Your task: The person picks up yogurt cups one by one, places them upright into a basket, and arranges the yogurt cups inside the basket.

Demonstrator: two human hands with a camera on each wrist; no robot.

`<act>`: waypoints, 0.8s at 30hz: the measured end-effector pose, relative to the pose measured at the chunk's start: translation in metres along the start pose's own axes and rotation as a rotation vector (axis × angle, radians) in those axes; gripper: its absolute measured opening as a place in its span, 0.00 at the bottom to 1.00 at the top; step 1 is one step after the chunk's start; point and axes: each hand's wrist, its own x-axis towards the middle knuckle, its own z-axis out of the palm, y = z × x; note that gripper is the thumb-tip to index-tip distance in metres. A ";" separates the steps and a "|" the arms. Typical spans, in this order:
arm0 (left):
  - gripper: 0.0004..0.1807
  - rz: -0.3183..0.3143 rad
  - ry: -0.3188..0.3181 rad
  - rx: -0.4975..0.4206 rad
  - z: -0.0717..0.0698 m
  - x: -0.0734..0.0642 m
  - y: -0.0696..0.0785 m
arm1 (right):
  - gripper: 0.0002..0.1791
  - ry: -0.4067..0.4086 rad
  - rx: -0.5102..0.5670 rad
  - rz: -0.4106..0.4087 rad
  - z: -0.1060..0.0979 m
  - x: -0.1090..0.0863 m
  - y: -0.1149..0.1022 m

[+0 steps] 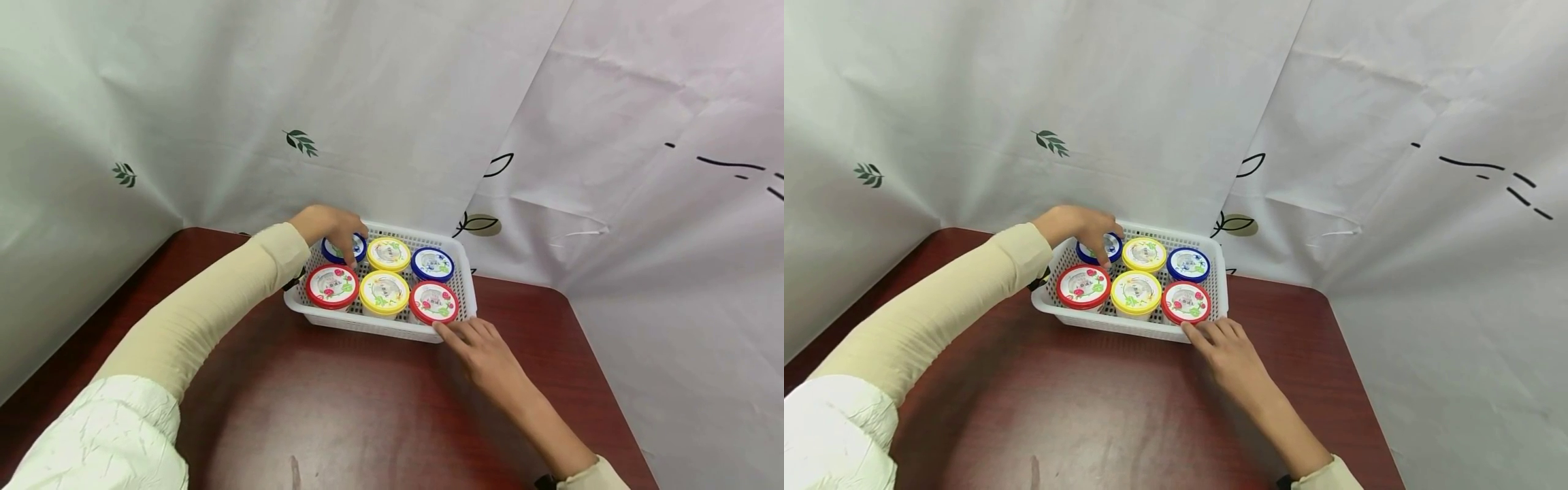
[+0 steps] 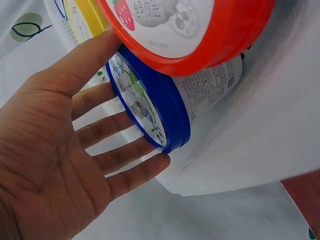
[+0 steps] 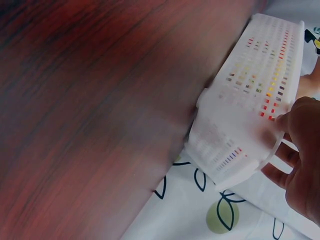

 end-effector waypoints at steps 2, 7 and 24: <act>0.52 -0.005 -0.001 -0.007 0.001 0.000 0.000 | 0.35 0.002 0.000 0.001 0.000 0.000 0.000; 0.53 -0.003 -0.006 -0.013 0.003 -0.002 -0.001 | 0.35 -0.005 0.000 0.005 -0.001 0.000 -0.001; 0.54 -0.052 0.000 -0.011 0.008 -0.003 0.002 | 0.37 -0.006 0.017 0.011 -0.002 0.000 -0.001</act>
